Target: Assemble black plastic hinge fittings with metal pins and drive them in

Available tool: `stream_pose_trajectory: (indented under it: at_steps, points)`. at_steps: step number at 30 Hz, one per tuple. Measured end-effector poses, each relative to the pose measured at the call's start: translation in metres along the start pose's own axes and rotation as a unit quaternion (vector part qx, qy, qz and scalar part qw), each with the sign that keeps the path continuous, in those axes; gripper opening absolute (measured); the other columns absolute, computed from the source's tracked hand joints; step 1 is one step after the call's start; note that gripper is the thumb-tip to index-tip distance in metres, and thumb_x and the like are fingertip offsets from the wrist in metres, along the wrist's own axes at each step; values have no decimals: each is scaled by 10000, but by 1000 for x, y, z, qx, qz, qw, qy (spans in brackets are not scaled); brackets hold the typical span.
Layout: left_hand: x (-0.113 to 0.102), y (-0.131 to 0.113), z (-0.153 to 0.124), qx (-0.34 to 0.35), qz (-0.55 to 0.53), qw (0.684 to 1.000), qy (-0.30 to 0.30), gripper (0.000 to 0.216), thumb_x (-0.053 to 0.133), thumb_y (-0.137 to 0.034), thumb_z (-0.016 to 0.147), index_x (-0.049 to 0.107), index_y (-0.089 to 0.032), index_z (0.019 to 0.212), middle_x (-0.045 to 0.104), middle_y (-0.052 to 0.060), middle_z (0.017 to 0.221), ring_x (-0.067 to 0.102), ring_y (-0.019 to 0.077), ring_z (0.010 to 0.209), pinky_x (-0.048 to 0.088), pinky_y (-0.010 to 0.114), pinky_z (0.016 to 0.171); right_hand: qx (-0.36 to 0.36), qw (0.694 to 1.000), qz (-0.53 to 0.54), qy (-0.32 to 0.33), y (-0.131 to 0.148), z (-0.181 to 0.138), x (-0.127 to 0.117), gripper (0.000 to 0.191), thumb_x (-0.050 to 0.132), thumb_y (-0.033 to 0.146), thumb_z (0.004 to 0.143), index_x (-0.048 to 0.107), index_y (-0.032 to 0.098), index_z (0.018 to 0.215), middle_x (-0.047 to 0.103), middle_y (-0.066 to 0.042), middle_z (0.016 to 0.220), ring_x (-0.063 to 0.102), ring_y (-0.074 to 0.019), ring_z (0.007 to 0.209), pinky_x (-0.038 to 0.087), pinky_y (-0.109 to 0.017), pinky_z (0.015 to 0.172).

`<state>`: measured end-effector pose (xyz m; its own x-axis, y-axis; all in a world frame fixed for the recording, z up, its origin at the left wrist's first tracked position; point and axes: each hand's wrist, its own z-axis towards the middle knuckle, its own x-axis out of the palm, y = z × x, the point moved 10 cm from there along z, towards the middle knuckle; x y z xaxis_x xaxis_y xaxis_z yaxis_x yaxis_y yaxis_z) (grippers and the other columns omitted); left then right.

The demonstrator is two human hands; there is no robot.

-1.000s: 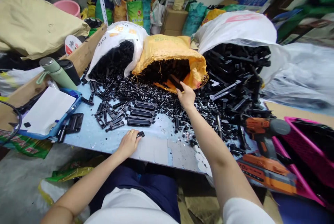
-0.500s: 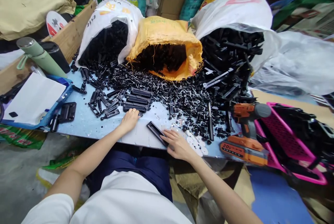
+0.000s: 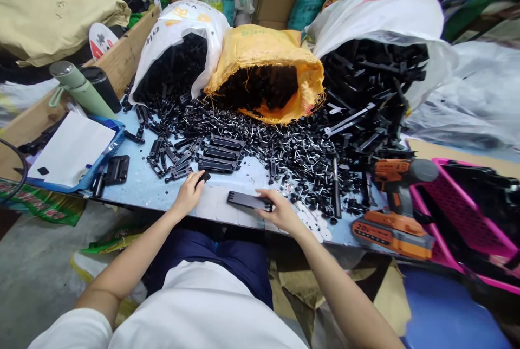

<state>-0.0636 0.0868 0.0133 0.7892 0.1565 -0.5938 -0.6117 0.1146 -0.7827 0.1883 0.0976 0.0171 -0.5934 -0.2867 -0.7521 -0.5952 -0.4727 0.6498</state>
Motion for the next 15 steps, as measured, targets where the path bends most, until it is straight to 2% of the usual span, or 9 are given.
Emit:
stream_pose_trajectory:
  at_steps: [3,5,6,8,9,11,13,15]
  points:
    - [17,-4,-8,-34,-80,996,31,345,395,-289,919,530,-155,1207,558,81,1032,536,79,583,488,270,677,9,989,-140,38,-6,-2,21,579,592,443,798,464,228,1319,568,-112,1163,484,-275,1136,372,-459,962]
    - [32,-12,-12,-53,-127,989,47,356,404,-302,916,543,-143,1202,552,71,1003,481,46,490,473,246,599,11,990,-139,17,5,12,34,537,529,482,840,483,229,1311,562,-120,1193,449,-292,1184,315,-504,1005]
    - [38,-18,-14,-57,-145,986,53,362,410,-306,914,548,-139,1204,551,67,989,465,38,471,467,240,580,22,996,-89,1,10,21,39,492,474,482,873,502,229,1294,576,-116,1170,486,-278,1146,337,-491,994]
    - [45,-30,-15,-56,-164,983,55,375,421,-312,911,550,-137,1217,554,62,964,460,41,474,461,236,567,75,993,89,-19,15,37,49,479,360,488,920,499,221,1293,621,-103,1044,601,-223,928,463,-420,862]
    - [45,-35,-15,-52,-166,984,49,379,430,-314,909,551,-137,1222,559,60,945,472,51,495,462,238,574,110,975,189,-24,15,43,54,513,324,509,924,465,216,1321,634,-92,967,621,-198,796,508,-381,753]
    - [40,-46,-14,-32,-152,988,27,378,447,-306,903,556,-141,1225,571,59,906,526,94,603,476,252,637,158,923,351,-20,16,47,63,589,321,559,907,396,205,1372,629,-56,815,591,-158,598,515,-317,565]
    - [33,-57,-13,-2,-120,993,10,373,451,-288,901,555,-152,1232,580,64,897,562,142,766,479,281,748,155,893,422,-17,20,48,63,627,384,580,877,401,196,1373,598,-25,729,553,-131,534,495,-278,495]
    - [30,-67,-15,23,-80,996,14,374,438,-277,907,546,-168,1247,579,68,913,559,163,866,465,301,822,112,902,416,-15,23,46,53,601,461,556,853,452,206,1341,590,-20,777,534,-100,529,494,-251,492]
